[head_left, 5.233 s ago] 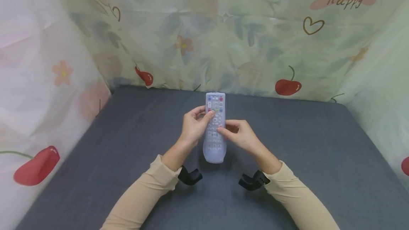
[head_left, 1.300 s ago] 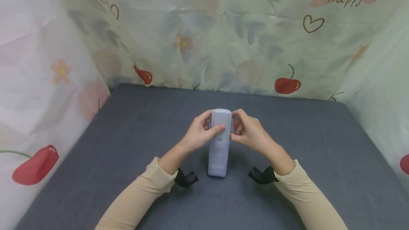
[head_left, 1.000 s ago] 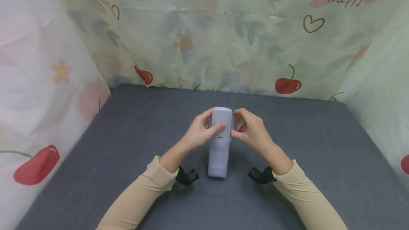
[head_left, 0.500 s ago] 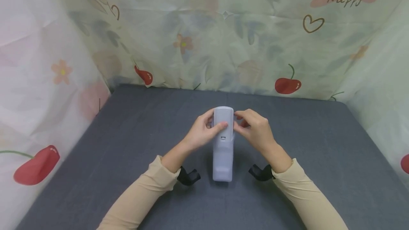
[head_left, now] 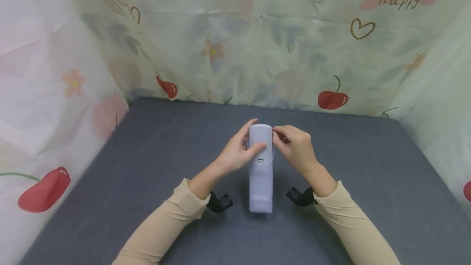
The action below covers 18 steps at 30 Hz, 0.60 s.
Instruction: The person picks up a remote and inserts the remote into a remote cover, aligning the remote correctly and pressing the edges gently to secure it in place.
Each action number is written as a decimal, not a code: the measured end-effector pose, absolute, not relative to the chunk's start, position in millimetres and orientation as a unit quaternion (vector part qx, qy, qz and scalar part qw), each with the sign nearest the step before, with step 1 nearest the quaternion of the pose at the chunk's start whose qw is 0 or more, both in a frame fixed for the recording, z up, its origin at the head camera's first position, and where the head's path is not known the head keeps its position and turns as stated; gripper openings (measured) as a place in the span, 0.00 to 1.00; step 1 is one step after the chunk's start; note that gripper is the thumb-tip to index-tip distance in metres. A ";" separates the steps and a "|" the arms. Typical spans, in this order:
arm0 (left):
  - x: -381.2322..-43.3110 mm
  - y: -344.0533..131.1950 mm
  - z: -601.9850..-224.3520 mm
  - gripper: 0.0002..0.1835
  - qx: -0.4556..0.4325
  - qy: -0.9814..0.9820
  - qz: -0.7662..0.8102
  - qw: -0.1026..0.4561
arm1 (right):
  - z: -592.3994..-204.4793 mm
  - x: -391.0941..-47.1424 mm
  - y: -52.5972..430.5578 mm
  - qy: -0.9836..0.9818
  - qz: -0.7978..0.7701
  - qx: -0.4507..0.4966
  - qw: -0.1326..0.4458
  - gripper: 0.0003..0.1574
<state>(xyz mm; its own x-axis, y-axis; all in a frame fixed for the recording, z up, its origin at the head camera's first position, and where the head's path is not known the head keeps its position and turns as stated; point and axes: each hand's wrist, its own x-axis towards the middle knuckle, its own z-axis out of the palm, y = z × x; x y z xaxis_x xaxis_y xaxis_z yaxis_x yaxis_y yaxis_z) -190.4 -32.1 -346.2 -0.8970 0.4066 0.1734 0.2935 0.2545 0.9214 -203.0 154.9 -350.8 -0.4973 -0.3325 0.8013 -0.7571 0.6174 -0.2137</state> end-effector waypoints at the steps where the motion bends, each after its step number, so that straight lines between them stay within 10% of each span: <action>1: -189.9 -31.3 -346.3 0.35 0.223 0.793 0.565 0.045 | -349.0 -202.8 154.7 -0.820 0.302 0.323 0.364 0.04; 18: -180.7 -26.1 -342.9 0.31 0.266 0.816 0.513 0.030 | -330.8 -201.8 155.5 -0.825 0.477 0.198 0.228 0.06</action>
